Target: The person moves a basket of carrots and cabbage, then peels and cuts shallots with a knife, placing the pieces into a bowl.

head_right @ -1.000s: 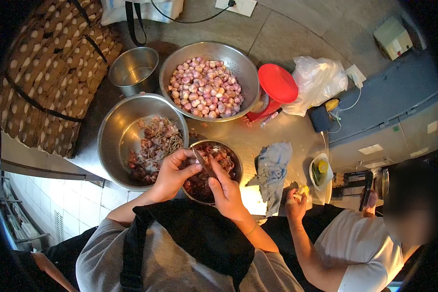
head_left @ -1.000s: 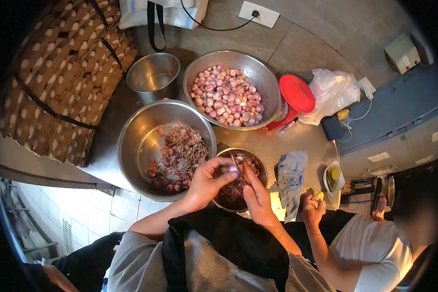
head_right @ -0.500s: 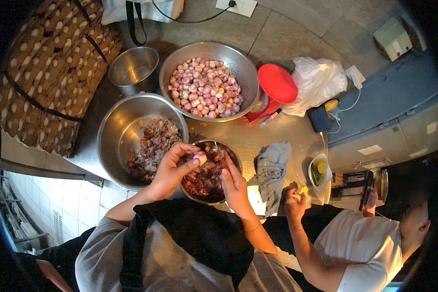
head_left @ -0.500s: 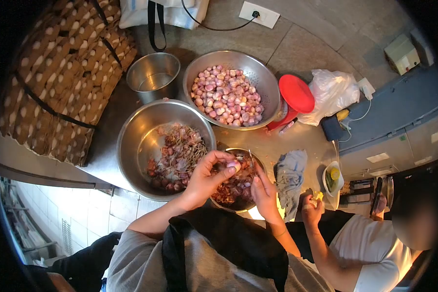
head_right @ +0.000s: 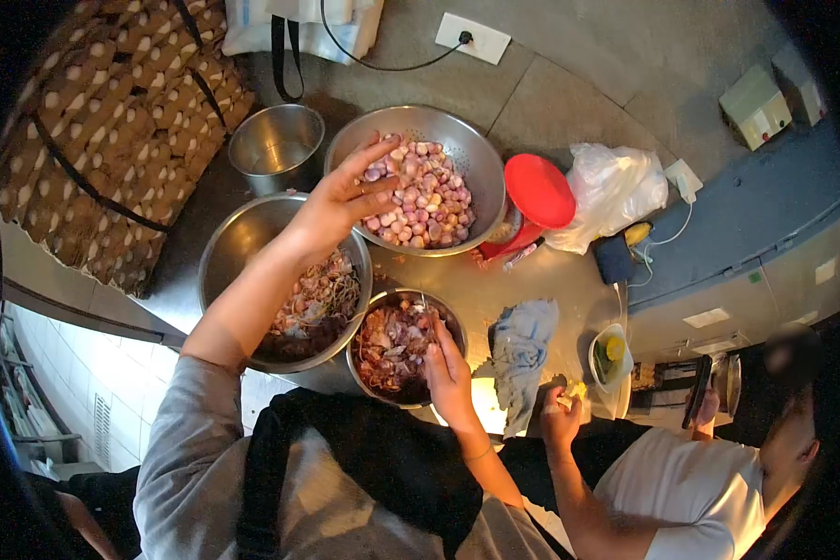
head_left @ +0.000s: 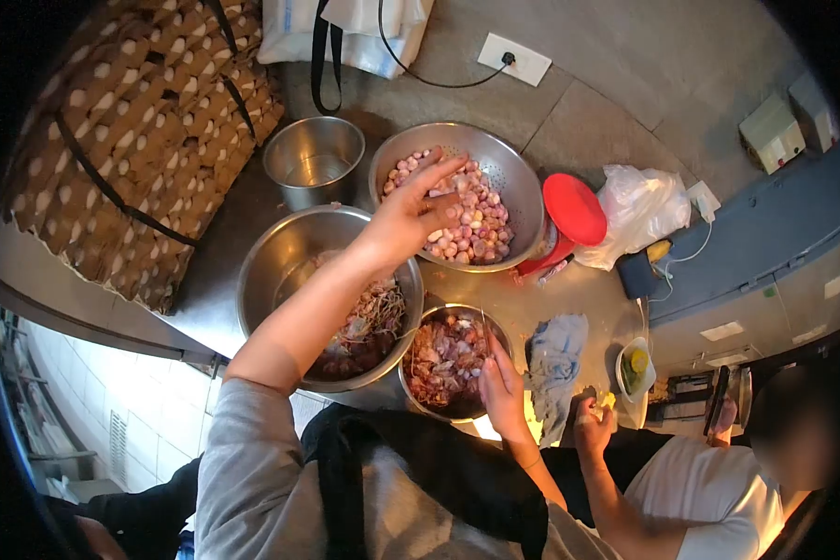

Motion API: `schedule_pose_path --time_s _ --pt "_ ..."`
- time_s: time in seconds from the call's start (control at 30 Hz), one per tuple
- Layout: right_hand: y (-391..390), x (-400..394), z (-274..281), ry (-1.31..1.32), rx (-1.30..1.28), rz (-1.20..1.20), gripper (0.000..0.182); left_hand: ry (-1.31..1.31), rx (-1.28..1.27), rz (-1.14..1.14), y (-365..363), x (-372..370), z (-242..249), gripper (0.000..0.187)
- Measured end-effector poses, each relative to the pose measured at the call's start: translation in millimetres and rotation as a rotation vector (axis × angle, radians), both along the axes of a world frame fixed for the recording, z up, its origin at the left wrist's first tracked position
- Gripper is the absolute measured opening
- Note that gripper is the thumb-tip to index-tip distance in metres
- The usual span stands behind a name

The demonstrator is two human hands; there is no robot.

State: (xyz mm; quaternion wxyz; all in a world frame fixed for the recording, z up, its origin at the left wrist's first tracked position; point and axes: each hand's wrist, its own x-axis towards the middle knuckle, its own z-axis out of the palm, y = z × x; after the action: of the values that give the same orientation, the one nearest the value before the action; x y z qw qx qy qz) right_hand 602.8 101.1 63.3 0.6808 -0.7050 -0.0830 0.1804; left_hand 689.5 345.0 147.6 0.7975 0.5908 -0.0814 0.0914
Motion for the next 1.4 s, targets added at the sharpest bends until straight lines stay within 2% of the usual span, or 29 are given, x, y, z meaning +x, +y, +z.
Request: schedule_pose_path --time_s 0.03,0.13,0.17,0.3,0.4,0.57,0.67,0.8,0.83,0.93,1.1,1.2,1.3,1.4 --pt "-1 -1 2 0.007 -0.003 0.001 0.041 -0.013 -0.002 -0.023 5 -2 2 0.048" --pt "-1 0 -1 0.026 -0.006 -0.019 0.04 -0.034 0.162 0.106 20 -5 -10 0.048" --pt "0 0 -2 0.031 -0.015 -0.024 0.04 -0.025 0.167 0.145 27 -4 -19 0.045" --pt "4 2 -1 0.006 -0.071 -0.053 0.04 0.039 0.45 0.246 50 -9 -44 0.032" --pt "0 4 -6 0.019 -0.063 -0.038 0.041 0.031 0.524 0.281 58 2 -68 0.027" --pt "1 3 -4 0.051 -0.098 -0.025 0.041 -0.058 0.925 0.364 55 52 -63 0.025" --pt "3 3 -3 0.042 -0.093 -0.041 0.041 -0.138 1.055 0.471 57 101 -81 0.022" --pt "-7 3 -13 0.002 -0.148 -0.049 0.042 -0.054 1.177 0.625 54 154 -106 0.026" --pt "-7 2 -15 -0.038 -0.142 -0.054 0.042 0.097 1.15 0.531 52 164 -105 0.025" --pt "-7 5 -16 -0.097 -0.172 -0.071 0.042 0.052 1.279 0.445 52 172 -107 0.021" --pt "-11 7 -22 -0.094 -0.171 -0.07 0.042 0.152 1.088 0.509 55 179 -92 0.02" --pt "-11 7 -24 -0.101 -0.165 -0.064 0.041 0.076 0.757 0.439 58 168 -69 0.02" --pt "-11 6 -25 -0.079 -0.152 -0.063 0.041 0.073 0.779 0.356 55 150 -51 0.019" --pt "-9 5 -20 -0.054 -0.144 -0.054 0.04 0.119 0.603 0.328 42 138 -55 0.019"
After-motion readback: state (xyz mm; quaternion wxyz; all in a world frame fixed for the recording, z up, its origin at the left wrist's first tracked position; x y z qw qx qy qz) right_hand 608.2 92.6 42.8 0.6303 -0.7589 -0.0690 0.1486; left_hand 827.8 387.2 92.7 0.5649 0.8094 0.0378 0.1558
